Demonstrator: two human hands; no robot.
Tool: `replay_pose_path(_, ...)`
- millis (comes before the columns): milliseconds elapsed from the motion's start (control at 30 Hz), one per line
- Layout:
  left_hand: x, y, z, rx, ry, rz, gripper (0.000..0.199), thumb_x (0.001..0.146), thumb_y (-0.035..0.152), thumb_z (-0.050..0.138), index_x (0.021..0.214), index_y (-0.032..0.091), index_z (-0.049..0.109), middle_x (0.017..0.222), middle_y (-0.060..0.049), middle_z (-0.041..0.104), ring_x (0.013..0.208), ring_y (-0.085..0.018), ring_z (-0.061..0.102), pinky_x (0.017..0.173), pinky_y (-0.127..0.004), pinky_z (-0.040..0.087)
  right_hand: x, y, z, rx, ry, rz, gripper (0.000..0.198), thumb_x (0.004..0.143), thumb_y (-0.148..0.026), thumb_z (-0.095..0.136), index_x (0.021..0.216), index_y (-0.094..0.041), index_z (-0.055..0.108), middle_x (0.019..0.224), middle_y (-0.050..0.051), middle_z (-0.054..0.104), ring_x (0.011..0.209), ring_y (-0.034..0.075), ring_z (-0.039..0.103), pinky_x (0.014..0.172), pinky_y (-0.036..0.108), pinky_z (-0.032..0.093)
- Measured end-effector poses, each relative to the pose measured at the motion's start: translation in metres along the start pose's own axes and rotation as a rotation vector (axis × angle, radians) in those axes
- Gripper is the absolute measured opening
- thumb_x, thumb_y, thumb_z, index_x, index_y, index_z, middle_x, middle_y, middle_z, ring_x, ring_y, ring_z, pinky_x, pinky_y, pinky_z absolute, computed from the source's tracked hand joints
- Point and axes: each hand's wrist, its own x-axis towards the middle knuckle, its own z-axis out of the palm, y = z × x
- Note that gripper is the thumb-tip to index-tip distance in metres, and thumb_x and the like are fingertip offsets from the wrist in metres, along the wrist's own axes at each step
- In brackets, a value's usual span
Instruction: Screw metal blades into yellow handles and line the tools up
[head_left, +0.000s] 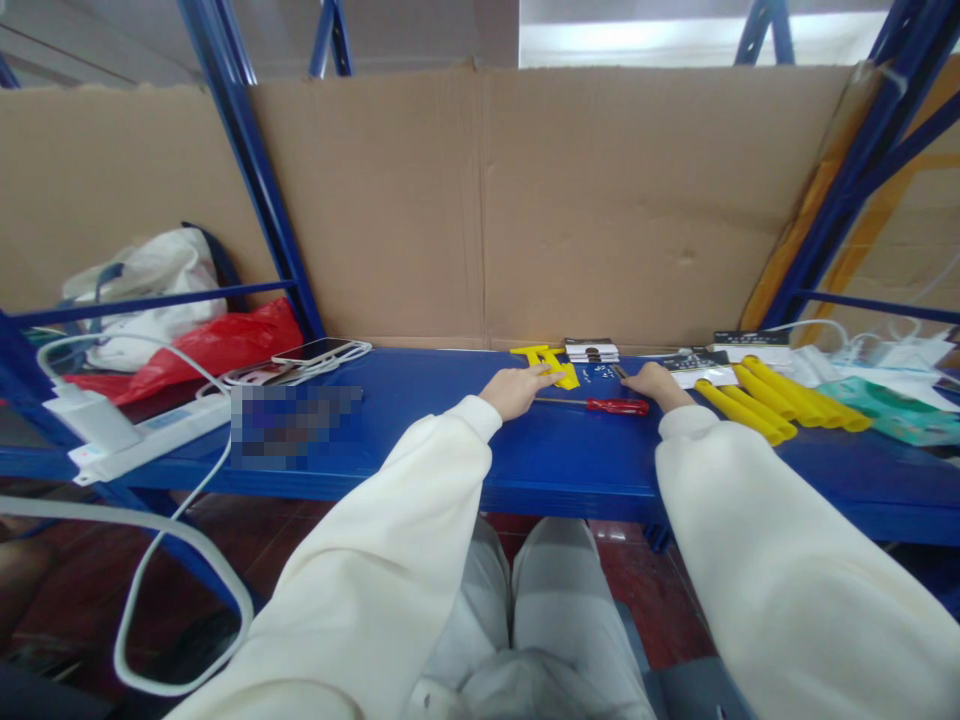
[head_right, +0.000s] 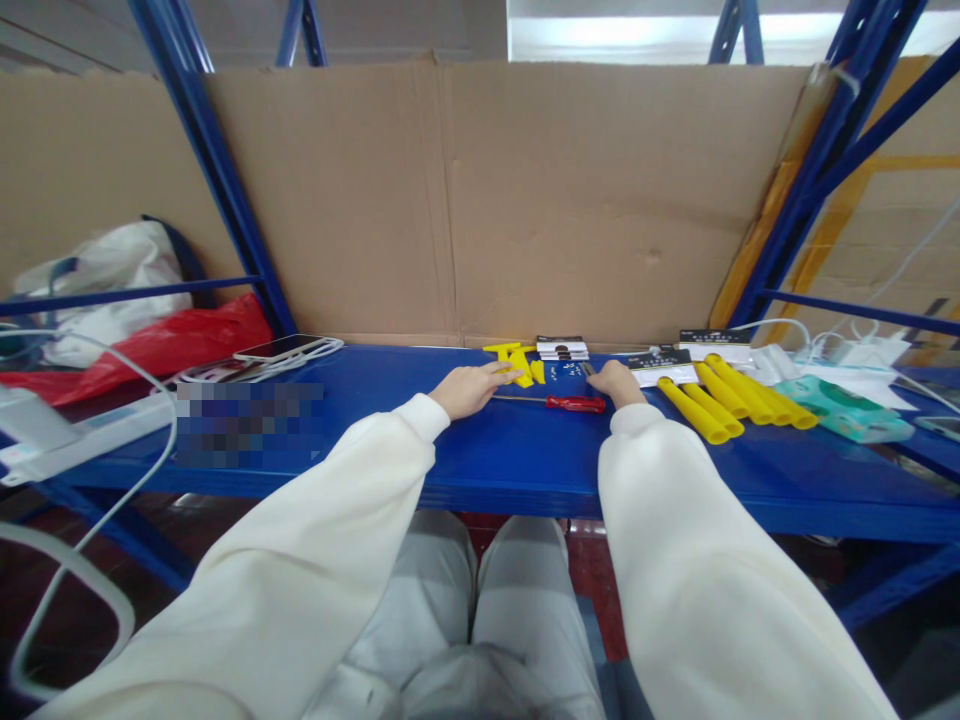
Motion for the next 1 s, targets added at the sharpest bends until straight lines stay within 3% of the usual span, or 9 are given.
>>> replay_pose_path(267, 0.000, 0.000, -0.001, -0.003, -0.011, -0.005, 0.057, 0.099, 0.012, 0.040, 0.151, 0.037, 0.045, 0.157, -0.003, 0.047, 0.119, -0.021, 0.067, 0.096, -0.032, 0.056, 0.010, 0.007, 0.004, 0.091, -0.002, 0.041, 0.037, 0.073, -0.033, 0.077, 0.102, -0.011, 0.078, 0.098, 0.018, 0.077, 0.099, 0.033, 0.072, 0.075, 0.033, 0.057)
replay_pose_path(467, 0.000, -0.001, 0.000, 0.002, 0.002, -0.003, 0.060, 0.098, 0.011, 0.041, 0.152, 0.039, 0.042, 0.156, -0.004, 0.048, 0.119, -0.021, 0.067, 0.095, -0.032, 0.056, 0.003, 0.005, 0.000, 0.066, -0.018, 0.044, 0.032, 0.077, -0.035, 0.073, 0.096, -0.010, 0.079, 0.095, 0.020, 0.076, 0.097, 0.033, 0.072, 0.073, 0.034, 0.056)
replay_pose_path(1000, -0.001, -0.001, 0.000, -0.005, -0.002, -0.002, 0.059, 0.098, 0.012, 0.040, 0.151, 0.038, 0.044, 0.156, -0.003, 0.048, 0.123, -0.021, 0.065, 0.097, -0.032, 0.055, -0.010, -0.005, -0.005, 0.009, -0.033, 0.078, 0.057, 0.083, -0.043, 0.068, 0.123, -0.004, 0.069, 0.120, 0.027, 0.070, 0.115, 0.035, 0.067, 0.085, 0.037, 0.056)
